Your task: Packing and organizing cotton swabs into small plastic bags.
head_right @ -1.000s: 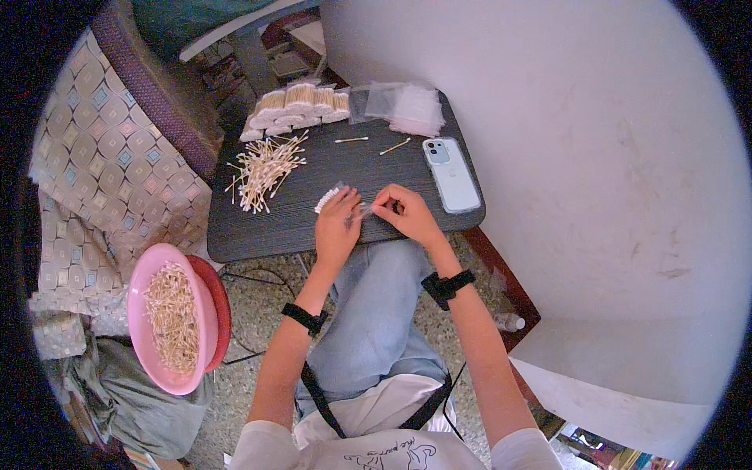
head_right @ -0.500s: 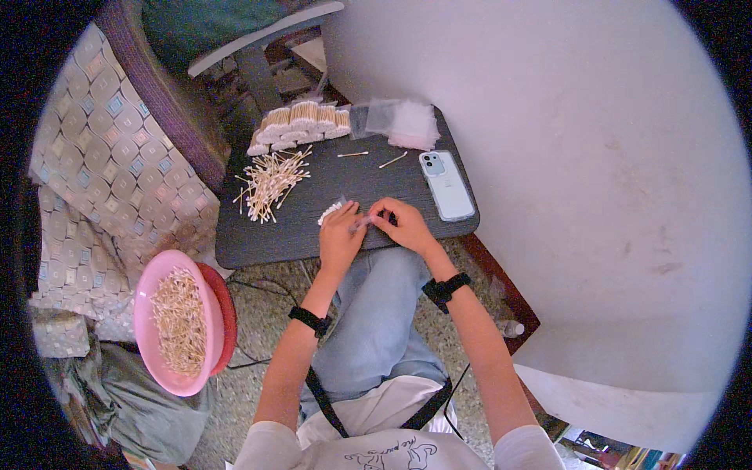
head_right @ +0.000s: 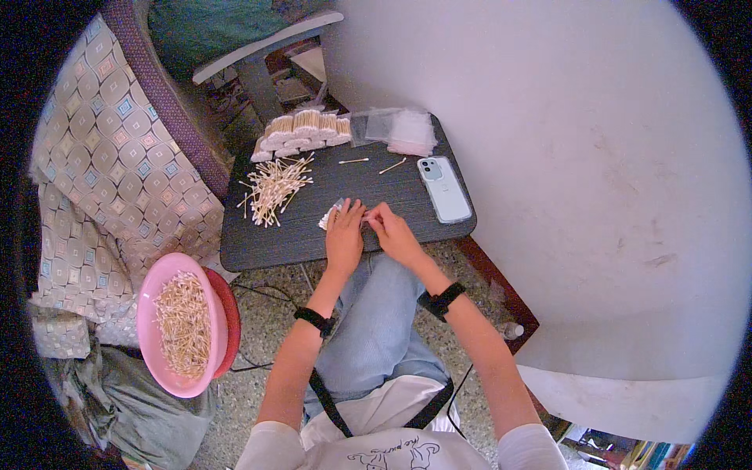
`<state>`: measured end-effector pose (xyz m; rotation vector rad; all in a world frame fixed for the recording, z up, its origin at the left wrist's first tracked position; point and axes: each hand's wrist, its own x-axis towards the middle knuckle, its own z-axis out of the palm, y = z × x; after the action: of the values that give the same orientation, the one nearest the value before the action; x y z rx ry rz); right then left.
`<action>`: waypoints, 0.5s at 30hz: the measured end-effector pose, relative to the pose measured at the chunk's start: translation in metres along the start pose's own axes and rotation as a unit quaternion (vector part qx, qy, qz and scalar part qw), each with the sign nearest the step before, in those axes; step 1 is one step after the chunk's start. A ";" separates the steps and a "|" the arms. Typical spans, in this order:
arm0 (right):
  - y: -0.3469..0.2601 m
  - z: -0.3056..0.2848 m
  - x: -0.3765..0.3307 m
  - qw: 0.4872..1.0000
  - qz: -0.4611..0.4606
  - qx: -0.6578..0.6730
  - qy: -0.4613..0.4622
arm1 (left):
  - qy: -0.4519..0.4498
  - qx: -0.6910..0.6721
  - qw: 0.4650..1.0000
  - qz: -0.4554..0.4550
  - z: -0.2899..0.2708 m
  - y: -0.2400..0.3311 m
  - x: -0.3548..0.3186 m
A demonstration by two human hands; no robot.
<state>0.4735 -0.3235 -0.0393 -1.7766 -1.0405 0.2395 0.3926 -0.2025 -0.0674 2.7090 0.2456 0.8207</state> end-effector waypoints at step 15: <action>-0.019 -0.010 0.005 0.878 -0.009 0.458 -0.135 | -0.023 -0.607 0.727 -0.320 -0.055 -0.007 -0.022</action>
<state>0.4722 -0.3247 -0.0171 -0.8754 -0.9016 0.8391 0.3430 -0.1879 -0.0373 1.2433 0.4047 0.4105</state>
